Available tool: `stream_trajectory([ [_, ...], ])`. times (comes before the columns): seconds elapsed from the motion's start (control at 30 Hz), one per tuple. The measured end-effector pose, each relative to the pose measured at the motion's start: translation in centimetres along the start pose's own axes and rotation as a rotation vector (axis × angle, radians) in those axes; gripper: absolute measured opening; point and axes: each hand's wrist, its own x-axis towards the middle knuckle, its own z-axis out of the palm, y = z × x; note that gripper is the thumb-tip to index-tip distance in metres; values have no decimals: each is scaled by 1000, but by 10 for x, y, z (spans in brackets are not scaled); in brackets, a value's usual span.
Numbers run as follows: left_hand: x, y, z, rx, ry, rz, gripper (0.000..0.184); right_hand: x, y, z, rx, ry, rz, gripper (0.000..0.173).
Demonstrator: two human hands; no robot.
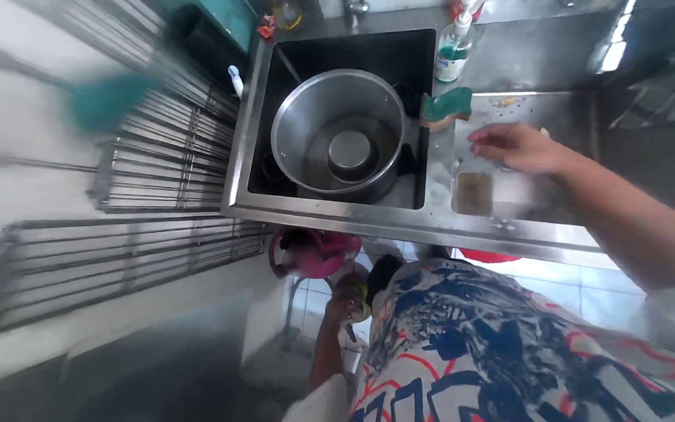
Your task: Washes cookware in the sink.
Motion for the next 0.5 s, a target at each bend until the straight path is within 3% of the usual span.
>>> stream_trajectory([
  [0.17,-107,115,-63,-38,97,419,35,64,-41,36,191,-117,55,35],
  [0.27,-136,199,-91,-70,145,722,31,113,-65,65,316,-140,181,39],
  [0.37,-113,296,-100,12,89,829,40,167,-78,99,420,-65,354,43],
  [0.5,-14,404,-84,81,10,619,53,244,-66,154,548,68,685,46],
])
